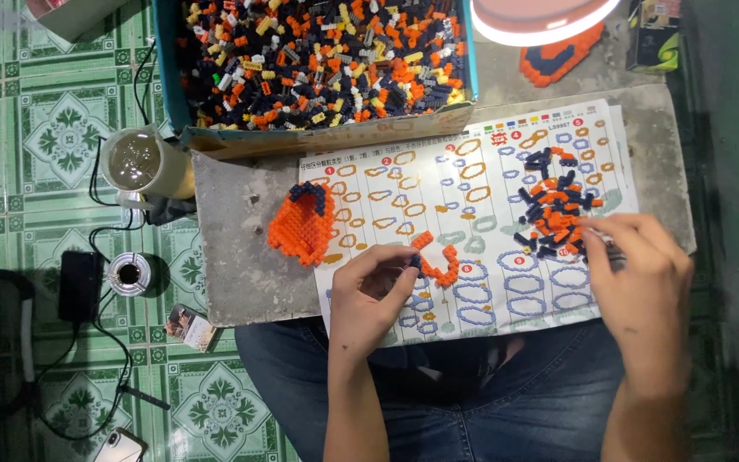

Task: Assembling a small figure from interlocking plastic blocks by following a printed instruction guide.

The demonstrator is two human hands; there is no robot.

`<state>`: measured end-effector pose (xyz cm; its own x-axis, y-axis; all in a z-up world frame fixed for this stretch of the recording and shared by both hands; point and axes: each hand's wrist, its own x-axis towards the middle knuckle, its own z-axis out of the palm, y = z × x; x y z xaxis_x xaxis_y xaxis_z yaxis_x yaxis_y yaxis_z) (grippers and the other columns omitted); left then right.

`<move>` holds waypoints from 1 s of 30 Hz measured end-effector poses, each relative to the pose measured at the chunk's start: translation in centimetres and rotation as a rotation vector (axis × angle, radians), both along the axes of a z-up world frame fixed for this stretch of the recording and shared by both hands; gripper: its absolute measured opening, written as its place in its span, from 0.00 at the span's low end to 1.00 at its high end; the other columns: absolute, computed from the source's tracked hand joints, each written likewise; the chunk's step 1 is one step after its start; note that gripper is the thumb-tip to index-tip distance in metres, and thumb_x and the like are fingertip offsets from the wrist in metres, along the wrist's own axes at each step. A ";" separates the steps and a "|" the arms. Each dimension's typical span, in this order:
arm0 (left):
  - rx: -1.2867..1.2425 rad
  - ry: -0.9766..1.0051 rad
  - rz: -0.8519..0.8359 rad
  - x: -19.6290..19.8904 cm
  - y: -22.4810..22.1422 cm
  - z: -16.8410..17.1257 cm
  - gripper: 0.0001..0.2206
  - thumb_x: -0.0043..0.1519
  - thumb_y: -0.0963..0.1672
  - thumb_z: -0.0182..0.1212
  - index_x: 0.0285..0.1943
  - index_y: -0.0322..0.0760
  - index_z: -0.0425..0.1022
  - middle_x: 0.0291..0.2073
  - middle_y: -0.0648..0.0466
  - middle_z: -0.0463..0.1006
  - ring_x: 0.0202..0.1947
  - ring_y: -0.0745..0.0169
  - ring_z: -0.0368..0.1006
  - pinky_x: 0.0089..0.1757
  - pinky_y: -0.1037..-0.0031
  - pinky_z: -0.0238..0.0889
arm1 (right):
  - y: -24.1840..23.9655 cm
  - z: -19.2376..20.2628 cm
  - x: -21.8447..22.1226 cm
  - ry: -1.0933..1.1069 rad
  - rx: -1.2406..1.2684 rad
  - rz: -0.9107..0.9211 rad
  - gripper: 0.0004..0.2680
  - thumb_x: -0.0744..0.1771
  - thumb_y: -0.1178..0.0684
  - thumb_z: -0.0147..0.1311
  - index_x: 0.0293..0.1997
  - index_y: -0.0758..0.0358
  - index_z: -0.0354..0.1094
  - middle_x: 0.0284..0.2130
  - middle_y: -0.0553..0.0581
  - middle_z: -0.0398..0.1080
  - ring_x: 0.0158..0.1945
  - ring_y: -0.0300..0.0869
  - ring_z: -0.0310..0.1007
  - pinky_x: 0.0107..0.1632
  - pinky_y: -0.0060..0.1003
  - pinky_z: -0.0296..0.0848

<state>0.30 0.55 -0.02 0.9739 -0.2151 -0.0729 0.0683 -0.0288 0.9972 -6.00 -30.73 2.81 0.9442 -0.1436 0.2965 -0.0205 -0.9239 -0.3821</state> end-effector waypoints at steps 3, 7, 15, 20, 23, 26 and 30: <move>0.026 -0.002 0.002 0.0 0.1 -0.1 0.08 0.68 0.41 0.70 0.54 0.37 0.88 0.45 0.53 0.90 0.44 0.65 0.86 0.46 0.77 0.81 | -1.0 -1.0 1.0 0.071 -0.007 -0.035 0.09 0.74 0.66 0.65 0.62 0.73 0.84 0.51 0.69 0.77 0.53 0.58 0.79 0.57 0.52 0.77; 0.011 0.007 0.004 -0.1 0.1 -0.3 0.08 0.68 0.41 0.70 0.54 0.37 0.88 0.43 0.54 0.89 0.42 0.67 0.85 0.44 0.77 0.80 | -1.4 -2.0 2.0 0.071 -0.036 -0.011 0.09 0.73 0.66 0.66 0.61 0.69 0.85 0.52 0.66 0.76 0.54 0.58 0.79 0.57 0.53 0.78; 0.022 0.007 -0.005 0.0 0.1 -0.2 0.09 0.68 0.41 0.70 0.55 0.37 0.87 0.45 0.53 0.89 0.45 0.66 0.85 0.47 0.77 0.80 | -2.6 -2.0 2.1 0.056 -0.090 -0.015 0.10 0.74 0.64 0.68 0.64 0.69 0.85 0.50 0.67 0.75 0.53 0.58 0.77 0.53 0.53 0.78; 0.020 -0.002 0.002 -0.1 0.1 -0.4 0.08 0.68 0.41 0.70 0.55 0.37 0.87 0.44 0.53 0.89 0.45 0.64 0.85 0.48 0.75 0.82 | -3.2 -1.4 1.6 0.033 -0.025 -0.004 0.09 0.73 0.69 0.68 0.61 0.71 0.85 0.51 0.68 0.75 0.53 0.57 0.79 0.55 0.51 0.79; 0.024 -0.009 -0.003 -0.1 0.1 -0.5 0.08 0.68 0.41 0.69 0.55 0.37 0.87 0.44 0.53 0.89 0.44 0.65 0.85 0.47 0.76 0.81 | -3.3 -1.6 1.6 0.056 -0.017 0.016 0.08 0.73 0.67 0.68 0.58 0.69 0.86 0.51 0.67 0.75 0.53 0.56 0.78 0.55 0.50 0.78; 0.039 -0.010 -0.003 -0.1 0.1 -0.5 0.09 0.68 0.42 0.70 0.55 0.37 0.87 0.44 0.53 0.89 0.45 0.64 0.85 0.47 0.75 0.81 | -3.4 -1.8 1.6 0.092 0.005 0.030 0.09 0.73 0.66 0.66 0.60 0.67 0.85 0.51 0.66 0.74 0.54 0.56 0.76 0.57 0.51 0.77; 0.036 0.008 0.009 -0.1 0.0 -0.4 0.09 0.67 0.41 0.70 0.55 0.37 0.87 0.44 0.53 0.89 0.45 0.64 0.85 0.48 0.76 0.81 | -3.7 -1.4 0.8 0.059 0.031 0.045 0.11 0.74 0.70 0.65 0.62 0.65 0.86 0.52 0.66 0.72 0.53 0.56 0.77 0.56 0.50 0.77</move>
